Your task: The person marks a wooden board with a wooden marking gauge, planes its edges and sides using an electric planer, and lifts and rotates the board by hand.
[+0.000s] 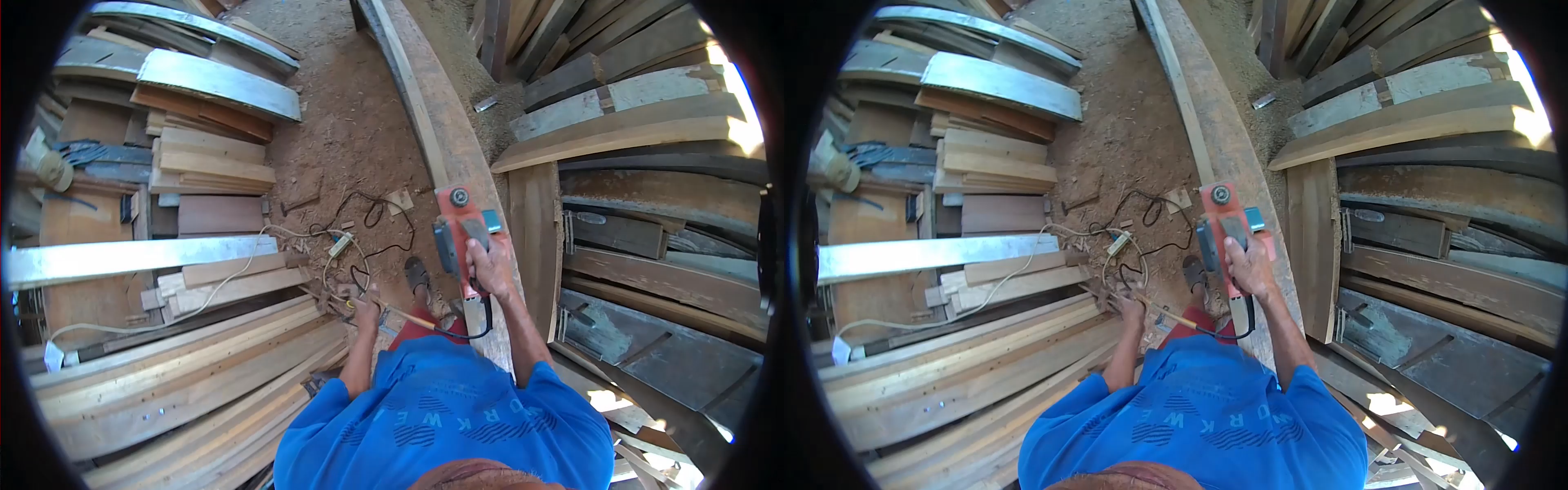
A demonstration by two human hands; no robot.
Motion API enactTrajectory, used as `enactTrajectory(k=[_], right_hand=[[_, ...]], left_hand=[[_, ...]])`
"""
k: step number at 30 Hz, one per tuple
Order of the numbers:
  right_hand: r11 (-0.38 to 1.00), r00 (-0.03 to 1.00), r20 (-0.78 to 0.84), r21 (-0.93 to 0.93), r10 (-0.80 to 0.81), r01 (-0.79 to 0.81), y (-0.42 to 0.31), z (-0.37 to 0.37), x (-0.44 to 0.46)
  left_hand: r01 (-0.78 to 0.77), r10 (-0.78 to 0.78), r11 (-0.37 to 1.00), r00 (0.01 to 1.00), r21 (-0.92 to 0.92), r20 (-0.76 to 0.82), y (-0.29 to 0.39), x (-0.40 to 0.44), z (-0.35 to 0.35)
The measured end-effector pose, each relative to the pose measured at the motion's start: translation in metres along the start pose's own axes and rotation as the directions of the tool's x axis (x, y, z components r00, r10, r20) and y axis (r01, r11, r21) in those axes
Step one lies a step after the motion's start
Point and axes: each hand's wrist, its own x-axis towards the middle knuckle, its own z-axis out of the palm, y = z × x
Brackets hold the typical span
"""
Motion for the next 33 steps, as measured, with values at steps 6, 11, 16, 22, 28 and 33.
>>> enactTrajectory(k=[6, 11, 16, 22, 28, 33], right_hand=[[0.992, 0.997, -0.063, -0.126, -0.034, 0.025, -0.017, 0.024, 0.101], [0.971, 0.986, -0.104, -0.215, -0.128, 0.103, -0.095, 0.049, 0.262], [0.969, 0.978, 0.013, -0.13, -0.208, 0.208, -0.155, 0.058, 0.443], [0.984, 0.986, -0.002, -0.053, -0.169, 0.168, -0.138, 0.053, 0.448], [0.977, 0.999, -0.016, -0.212, -0.033, 0.029, -0.077, 0.033, 0.21], [0.926, 0.951, -0.123, -0.294, -0.284, 0.238, -0.03, 0.032, 0.112]], left_hand=[[-0.089, 0.478, 0.87, 0.392, -0.485, 0.786, 0.03, -0.072, 0.088], [-0.288, 0.275, 0.94, 0.326, -0.182, 0.904, 0.123, -0.113, 0.075], [-0.357, 0.355, 0.905, 0.34, -0.23, 0.871, 0.111, -0.106, 0.082], [-0.482, 0.33, 0.861, 0.292, -0.16, 0.898, 0.117, -0.097, 0.085], [-0.54, 0.323, 0.836, 0.333, -0.101, 0.886, 0.119, -0.098, 0.084], [-0.455, 0.125, 0.89, 0.188, -0.026, 0.974, 0.146, -0.089, 0.073]])
